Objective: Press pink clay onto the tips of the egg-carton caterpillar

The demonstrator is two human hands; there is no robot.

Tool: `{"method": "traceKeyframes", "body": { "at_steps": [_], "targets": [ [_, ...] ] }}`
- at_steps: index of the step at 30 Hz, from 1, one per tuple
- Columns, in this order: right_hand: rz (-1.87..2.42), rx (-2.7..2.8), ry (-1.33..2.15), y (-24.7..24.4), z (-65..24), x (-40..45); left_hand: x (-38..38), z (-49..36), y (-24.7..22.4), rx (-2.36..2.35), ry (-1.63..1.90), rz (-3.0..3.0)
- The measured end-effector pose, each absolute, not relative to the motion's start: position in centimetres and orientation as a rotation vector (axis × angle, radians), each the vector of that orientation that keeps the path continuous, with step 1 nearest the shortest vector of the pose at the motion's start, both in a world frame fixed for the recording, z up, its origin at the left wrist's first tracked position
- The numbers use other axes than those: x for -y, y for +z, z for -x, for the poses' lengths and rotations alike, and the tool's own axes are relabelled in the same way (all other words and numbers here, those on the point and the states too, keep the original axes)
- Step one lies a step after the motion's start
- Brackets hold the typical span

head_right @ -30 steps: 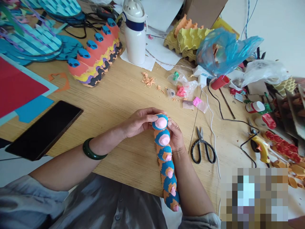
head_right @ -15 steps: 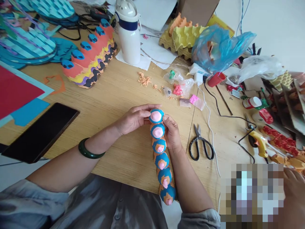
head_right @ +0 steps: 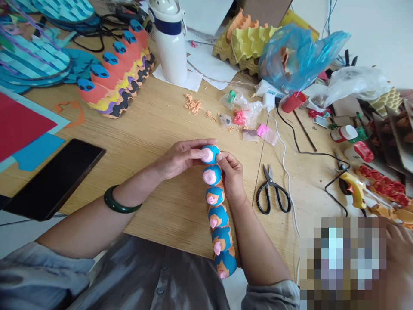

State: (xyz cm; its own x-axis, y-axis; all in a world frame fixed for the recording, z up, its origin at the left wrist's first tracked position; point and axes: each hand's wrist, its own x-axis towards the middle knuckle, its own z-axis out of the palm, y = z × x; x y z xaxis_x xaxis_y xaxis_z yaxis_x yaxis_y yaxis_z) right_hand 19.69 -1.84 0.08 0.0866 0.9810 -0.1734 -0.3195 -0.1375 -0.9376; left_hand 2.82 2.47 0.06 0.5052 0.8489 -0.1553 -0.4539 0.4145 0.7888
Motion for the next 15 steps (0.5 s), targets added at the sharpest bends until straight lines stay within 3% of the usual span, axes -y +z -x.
{"method": "traceKeyframes", "body": {
  "at_steps": [15],
  "targets": [
    [1.137, 0.936, 1.241, 0.67, -19.44, 2.22, -2.34, -2.31, 0.25, -0.548, 0.874, -0.830]
  ]
}}
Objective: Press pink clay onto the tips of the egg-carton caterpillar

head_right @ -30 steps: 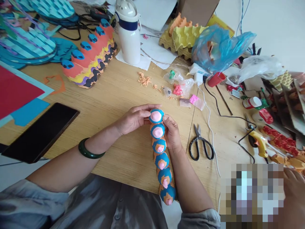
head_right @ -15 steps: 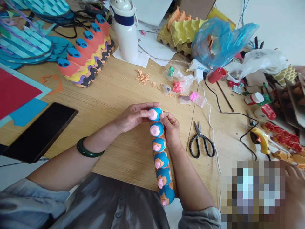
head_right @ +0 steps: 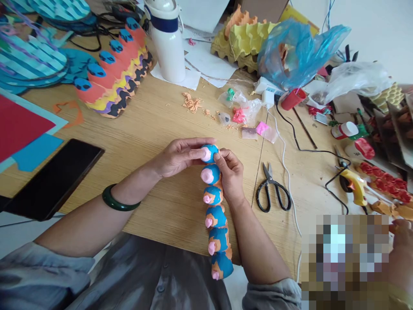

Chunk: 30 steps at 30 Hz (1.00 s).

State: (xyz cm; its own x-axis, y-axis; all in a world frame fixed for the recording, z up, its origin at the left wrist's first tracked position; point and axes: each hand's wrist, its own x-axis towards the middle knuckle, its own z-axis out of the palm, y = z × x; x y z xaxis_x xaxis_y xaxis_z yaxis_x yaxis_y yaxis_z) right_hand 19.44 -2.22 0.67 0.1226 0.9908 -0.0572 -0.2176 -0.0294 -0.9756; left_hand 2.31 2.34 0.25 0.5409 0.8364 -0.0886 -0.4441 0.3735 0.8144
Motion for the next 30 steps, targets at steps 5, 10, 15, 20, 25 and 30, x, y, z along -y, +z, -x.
{"method": "traceKeyframes", "body": {
  "at_steps": [5, 10, 15, 20, 25, 30],
  "targets": [
    [1.143, 0.935, 1.243, 0.65, -19.40, 2.24, -2.24, -2.30, 0.24, -0.538, 0.870, -0.838],
    [1.136, 0.933, 1.245, 0.66, -19.33, 2.24, -2.24, -2.46, 0.09, -0.545, 0.881, -0.836],
    [1.153, 0.906, 1.238, 0.56, -19.13, 2.31, -2.26, -2.53, 0.19, -0.544, 0.872, -0.826],
    [1.131, 0.914, 1.254, 0.46, -19.20, 2.21, -2.30, -2.27, 0.55, -0.521, 0.879, -0.811],
    [1.121, 0.937, 1.259, 0.50, -19.22, 2.06, -2.36, -2.22, 0.45, -0.549, 0.883, -0.815],
    [1.133, 0.939, 1.252, 0.44, -19.05, 2.08, -2.48, -2.38, 0.12, -0.606, 0.866, -0.810]
  ]
}}
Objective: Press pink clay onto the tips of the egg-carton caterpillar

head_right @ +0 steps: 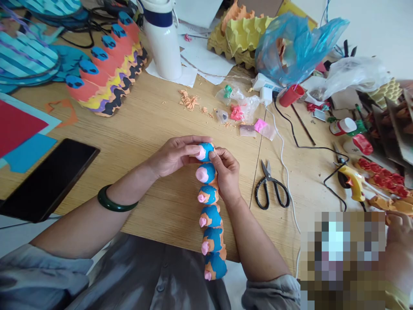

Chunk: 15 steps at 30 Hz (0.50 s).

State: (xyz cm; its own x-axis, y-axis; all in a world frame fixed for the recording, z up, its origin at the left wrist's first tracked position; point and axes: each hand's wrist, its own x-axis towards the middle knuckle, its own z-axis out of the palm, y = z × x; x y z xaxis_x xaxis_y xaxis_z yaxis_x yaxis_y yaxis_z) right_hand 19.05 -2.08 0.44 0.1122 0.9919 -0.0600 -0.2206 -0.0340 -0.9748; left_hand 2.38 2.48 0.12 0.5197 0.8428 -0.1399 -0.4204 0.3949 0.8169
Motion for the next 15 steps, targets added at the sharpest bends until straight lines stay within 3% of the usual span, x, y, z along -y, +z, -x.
{"method": "traceKeyframes", "body": {
  "at_steps": [15],
  "targets": [
    [1.166, 0.941, 1.283, 0.27, -19.05, 2.03, -2.70, -2.53, -0.24, -0.615, 0.892, -0.803]
  ]
}}
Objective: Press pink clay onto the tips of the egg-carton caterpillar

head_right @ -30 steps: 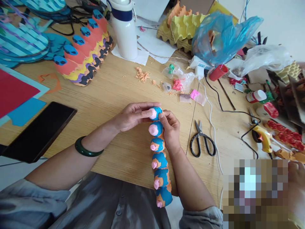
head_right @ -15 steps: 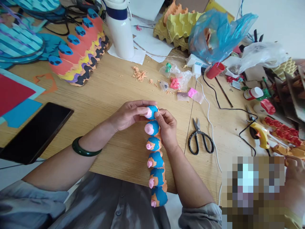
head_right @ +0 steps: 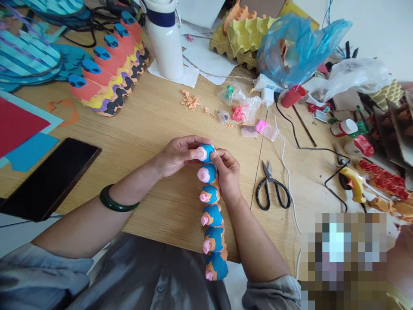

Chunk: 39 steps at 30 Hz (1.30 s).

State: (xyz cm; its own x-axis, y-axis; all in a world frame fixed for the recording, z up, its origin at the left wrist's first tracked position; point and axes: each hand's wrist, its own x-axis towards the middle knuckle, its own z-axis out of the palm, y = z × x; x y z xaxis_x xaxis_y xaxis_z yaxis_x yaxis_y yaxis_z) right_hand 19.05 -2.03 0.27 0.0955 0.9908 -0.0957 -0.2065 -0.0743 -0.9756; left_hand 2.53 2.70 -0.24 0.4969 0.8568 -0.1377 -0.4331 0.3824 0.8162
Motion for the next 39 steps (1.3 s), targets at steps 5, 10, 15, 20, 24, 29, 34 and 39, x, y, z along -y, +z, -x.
{"method": "traceKeyframes", "body": {
  "at_steps": [5, 10, 15, 20, 24, 29, 34, 39],
  "targets": [
    [1.159, 0.844, 1.319, 0.3, -19.5, 2.0, -2.5, -2.3, 0.1, -0.557, 0.859, -0.846],
    [1.141, 0.836, 1.322, 0.4, -19.4, 2.1, -2.5, -2.2, -0.3, -0.575, 0.885, -0.937],
    [1.143, 0.900, 1.251, 0.4, -19.0, 2.4, -2.4, -2.5, -0.9, -0.618, 0.976, -0.999],
    [1.195, 0.968, 1.160, 0.5, -18.8, 2.5, -2.4, -2.8, -1.1, -0.677, 1.018, -1.039],
    [1.199, 0.978, 1.146, 0.6, -18.7, 2.6, -2.3, -2.9, -1.0, -0.703, 1.032, -1.046],
    [1.175, 0.986, 1.148, 0.7, -18.6, 2.7, -2.0, -2.8, 0.0, -0.691, 0.953, -0.981],
    [1.181, 1.037, 1.129, 0.5, -18.5, 2.7, -2.0, -2.7, 0.6, -0.721, 0.916, -0.879],
    [1.185, 1.024, 1.149, 0.0, -18.5, 2.6, -2.3, -2.8, 0.2, -0.736, 0.886, -0.854]
  ]
}}
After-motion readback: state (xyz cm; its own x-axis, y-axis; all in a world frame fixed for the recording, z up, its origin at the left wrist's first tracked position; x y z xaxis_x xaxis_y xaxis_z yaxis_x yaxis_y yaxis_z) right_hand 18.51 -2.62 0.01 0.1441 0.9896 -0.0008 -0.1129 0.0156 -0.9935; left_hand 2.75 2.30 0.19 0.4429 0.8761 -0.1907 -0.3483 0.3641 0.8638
